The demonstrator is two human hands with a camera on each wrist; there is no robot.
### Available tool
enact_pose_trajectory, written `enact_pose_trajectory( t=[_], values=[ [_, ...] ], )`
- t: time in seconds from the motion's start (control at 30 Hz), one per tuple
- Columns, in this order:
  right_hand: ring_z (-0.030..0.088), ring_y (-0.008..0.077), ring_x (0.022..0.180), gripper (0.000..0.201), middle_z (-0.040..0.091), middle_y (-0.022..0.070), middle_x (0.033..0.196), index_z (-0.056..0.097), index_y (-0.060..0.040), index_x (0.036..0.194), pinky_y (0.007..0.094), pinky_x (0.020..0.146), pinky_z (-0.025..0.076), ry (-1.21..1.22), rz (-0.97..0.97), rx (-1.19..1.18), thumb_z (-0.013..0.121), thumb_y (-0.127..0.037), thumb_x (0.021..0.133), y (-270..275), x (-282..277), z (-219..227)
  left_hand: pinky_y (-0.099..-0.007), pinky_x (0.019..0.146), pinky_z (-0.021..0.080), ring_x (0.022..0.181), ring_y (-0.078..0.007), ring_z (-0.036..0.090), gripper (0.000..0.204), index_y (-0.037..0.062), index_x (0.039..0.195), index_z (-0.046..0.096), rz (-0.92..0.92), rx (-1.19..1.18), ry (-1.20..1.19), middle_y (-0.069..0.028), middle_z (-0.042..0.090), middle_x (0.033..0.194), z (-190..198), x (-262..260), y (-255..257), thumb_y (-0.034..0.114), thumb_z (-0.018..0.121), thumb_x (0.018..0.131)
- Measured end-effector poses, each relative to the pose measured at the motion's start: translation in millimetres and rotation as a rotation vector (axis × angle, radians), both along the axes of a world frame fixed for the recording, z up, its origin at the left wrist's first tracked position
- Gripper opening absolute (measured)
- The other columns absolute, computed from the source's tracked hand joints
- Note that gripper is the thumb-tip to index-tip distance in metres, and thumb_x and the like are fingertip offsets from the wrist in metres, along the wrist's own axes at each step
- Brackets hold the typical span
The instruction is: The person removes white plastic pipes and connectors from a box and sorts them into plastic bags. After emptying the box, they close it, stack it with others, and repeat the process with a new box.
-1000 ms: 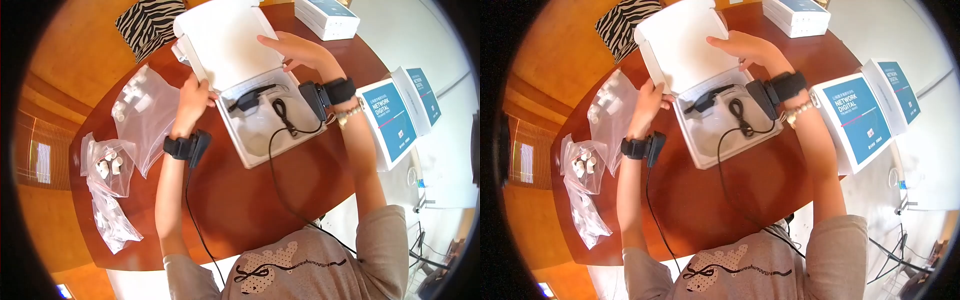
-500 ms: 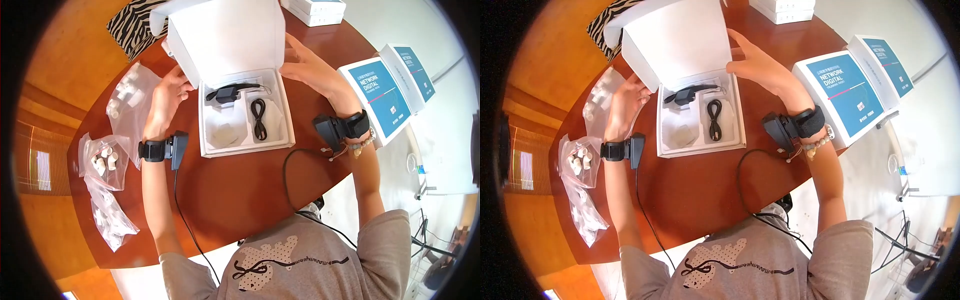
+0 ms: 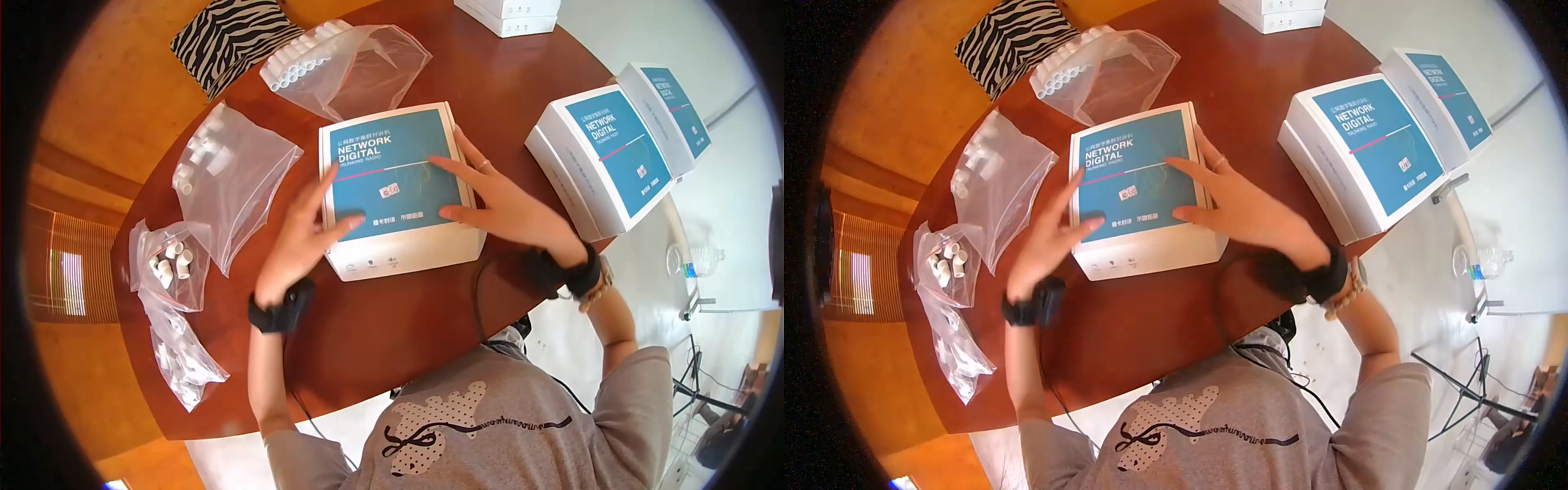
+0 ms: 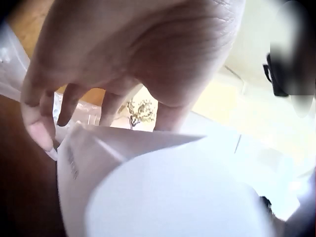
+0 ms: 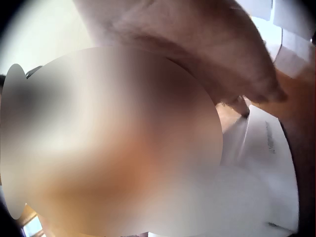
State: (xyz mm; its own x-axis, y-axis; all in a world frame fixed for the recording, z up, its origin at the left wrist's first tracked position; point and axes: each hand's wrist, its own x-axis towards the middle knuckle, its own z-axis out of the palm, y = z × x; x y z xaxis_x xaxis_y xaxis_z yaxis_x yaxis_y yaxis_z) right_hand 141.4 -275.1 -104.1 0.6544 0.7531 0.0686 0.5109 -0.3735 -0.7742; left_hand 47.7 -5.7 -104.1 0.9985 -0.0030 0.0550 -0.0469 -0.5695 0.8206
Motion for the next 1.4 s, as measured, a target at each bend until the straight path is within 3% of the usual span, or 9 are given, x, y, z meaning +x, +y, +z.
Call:
enact_pose_trajectory(
  t=[0.17, 0.3, 0.33, 0.53, 0.73, 1.0, 1.1, 1.23, 1.4],
  values=[
    [0.042, 0.0385, 0.124, 0.072, 0.037, 0.0268, 0.138, 0.022, -0.0058, 0.144, 0.0388, 0.101, 0.036, 0.019, -0.258, -0.085, 0.062, -0.020, 0.086, 3, -35, 10, -0.0327, 0.091, 0.046, 0.112, -0.0209, 0.054, 0.061, 0.0010, 0.139, 0.035, 0.256, -0.069, -0.022, -0.0173, 0.055, 0.124, -6, -35, -30, 0.012, 0.063, 0.086],
    [0.059, 0.0351, 0.107, 0.075, 0.054, 0.0261, 0.122, 0.014, 0.0012, 0.144, 0.0364, 0.091, 0.046, 0.270, -0.219, -0.194, 0.060, -0.013, 0.087, -14, -58, 25, -0.0328, 0.096, 0.043, 0.115, -0.0200, 0.052, 0.057, -0.0038, 0.138, 0.034, 0.293, -0.258, 0.016, -0.0179, 0.054, 0.126, -13, -66, -38, 0.006, 0.060, 0.088],
    [0.062, 0.0321, 0.101, 0.070, 0.059, 0.0243, 0.115, 0.019, 0.0033, 0.142, 0.0342, 0.089, 0.047, 0.257, -0.246, -0.039, 0.060, -0.007, 0.086, -22, -66, 10, -0.0332, 0.097, 0.042, 0.118, -0.0211, 0.050, 0.055, -0.0062, 0.137, 0.034, 0.288, -0.319, 0.019, -0.0179, 0.052, 0.127, -17, -72, -38, 0.001, 0.058, 0.088],
    [0.062, 0.0238, 0.103, 0.054, 0.058, 0.0213, 0.119, 0.040, 0.0079, 0.131, 0.0298, 0.092, 0.046, 0.303, -0.372, 0.037, 0.063, -0.004, 0.084, -21, -81, 5, -0.0316, 0.096, 0.043, 0.115, -0.0208, 0.052, 0.060, -0.0067, 0.138, 0.032, 0.283, -0.458, 0.100, -0.0177, 0.051, 0.128, -12, -71, -38, -0.005, 0.060, 0.085],
    [0.061, 0.0246, 0.106, 0.056, 0.059, 0.0208, 0.117, 0.045, 0.0001, 0.132, 0.0311, 0.088, 0.048, 0.383, -0.441, 0.222, 0.066, -0.002, 0.081, -25, -86, -2, -0.0312, 0.095, 0.044, 0.113, -0.0202, 0.053, 0.063, -0.0074, 0.137, 0.034, 0.295, -0.453, 0.151, -0.0180, 0.052, 0.127, -6, -68, -37, -0.007, 0.063, 0.081],
    [0.054, 0.0325, 0.099, 0.084, 0.054, 0.0231, 0.112, 0.019, -0.0083, 0.146, 0.0380, 0.091, 0.042, 0.174, -0.246, -0.037, 0.070, -0.015, 0.079, -32, -60, -6, -0.0318, 0.088, 0.050, 0.113, -0.0201, 0.052, 0.084, 0.0005, 0.144, 0.021, 0.111, -0.355, 0.154, -0.0149, 0.043, 0.136, -9, -55, -21, -0.009, 0.066, 0.075],
    [0.052, 0.0364, 0.098, 0.093, 0.053, 0.0253, 0.111, 0.009, -0.0098, 0.148, 0.0408, 0.091, 0.039, 0.311, -0.183, -0.167, 0.070, -0.019, 0.079, -33, -51, 4, -0.0300, 0.084, 0.052, 0.110, -0.0188, 0.053, 0.086, 0.0026, 0.145, 0.020, 0.040, -0.353, 0.266, -0.0146, 0.045, 0.134, -3, -48, -13, -0.009, 0.066, 0.074],
    [0.052, 0.0365, 0.099, 0.092, 0.053, 0.0254, 0.111, 0.007, -0.0074, 0.148, 0.0414, 0.091, 0.040, 0.238, -0.154, -0.110, 0.069, -0.016, 0.080, -33, -53, 0, -0.0281, 0.079, 0.053, 0.103, -0.0177, 0.056, 0.085, 0.0029, 0.145, 0.021, 0.121, -0.240, 0.399, -0.0140, 0.049, 0.129, 5, -48, -12, -0.009, 0.066, 0.074],
    [0.051, 0.0355, 0.101, 0.087, 0.056, 0.0207, 0.111, 0.008, -0.0030, 0.146, 0.0412, 0.093, 0.040, -0.037, -0.168, -0.044, 0.065, -0.009, 0.081, -27, -48, -14, -0.0265, 0.076, 0.054, 0.100, -0.0163, 0.058, 0.077, 0.0008, 0.141, 0.030, 0.112, -0.228, 0.218, -0.0138, 0.054, 0.121, -18, -41, -10, -0.009, 0.066, 0.074]
  ],
)
